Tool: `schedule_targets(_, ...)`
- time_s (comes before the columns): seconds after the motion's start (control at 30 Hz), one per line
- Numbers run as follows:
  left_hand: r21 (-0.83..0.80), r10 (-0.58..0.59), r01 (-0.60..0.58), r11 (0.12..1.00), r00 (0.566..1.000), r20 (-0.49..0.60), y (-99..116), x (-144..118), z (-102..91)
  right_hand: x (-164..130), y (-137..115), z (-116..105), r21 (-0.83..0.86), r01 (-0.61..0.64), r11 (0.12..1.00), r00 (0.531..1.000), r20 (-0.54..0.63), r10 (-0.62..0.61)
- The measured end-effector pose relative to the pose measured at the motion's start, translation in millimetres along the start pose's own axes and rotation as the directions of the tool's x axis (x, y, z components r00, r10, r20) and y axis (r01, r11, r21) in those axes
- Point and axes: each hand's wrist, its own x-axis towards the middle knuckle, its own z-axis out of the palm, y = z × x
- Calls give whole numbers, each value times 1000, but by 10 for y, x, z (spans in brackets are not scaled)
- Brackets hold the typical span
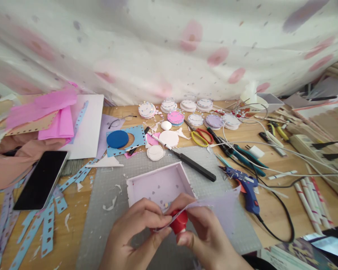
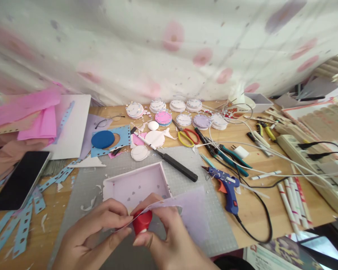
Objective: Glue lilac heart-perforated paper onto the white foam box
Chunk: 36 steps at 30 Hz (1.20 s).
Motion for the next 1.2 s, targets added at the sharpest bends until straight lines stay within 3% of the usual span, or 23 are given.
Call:
schedule_targets(0.13,-5,-44,44,999,999,30,43,-16,-8,0,-55,-69,-67,-3,998,996,94,9)
schedule_targets(0.2,39,-118,117,992,993,24,67,-16,-17,33,-107,-88,-114,-21,993,991,129,36)
schedule_targets(0.27,118,-116,107,987,991,68,74,2,-23,84,-163,-97,-163,-11,987,987,155,37)
schedule_targets(0.37,245,37,-73,967,988,149,47,35,-6,152,-219,-100,-202,35,979,987,160,-2)
schedule_targets(0.5,388,219,-229,893,973,70,7,49,47,200,-206,-107,-216,23,976,988,155,11)
schedule_targets(0.67,394,336,-327,859,941,48,15,97,66,265,-106,-116,-204,57,977,990,141,-28)
schedule_targets(1.07,363,298,-287,886,954,27,-72,130,76,337,12,-70,-163,36,986,993,119,-16)
schedule_targets(1.2,280,153,-163,946,987,54,-95,124,27,356,-9,-116,-144,6,990,989,148,15)
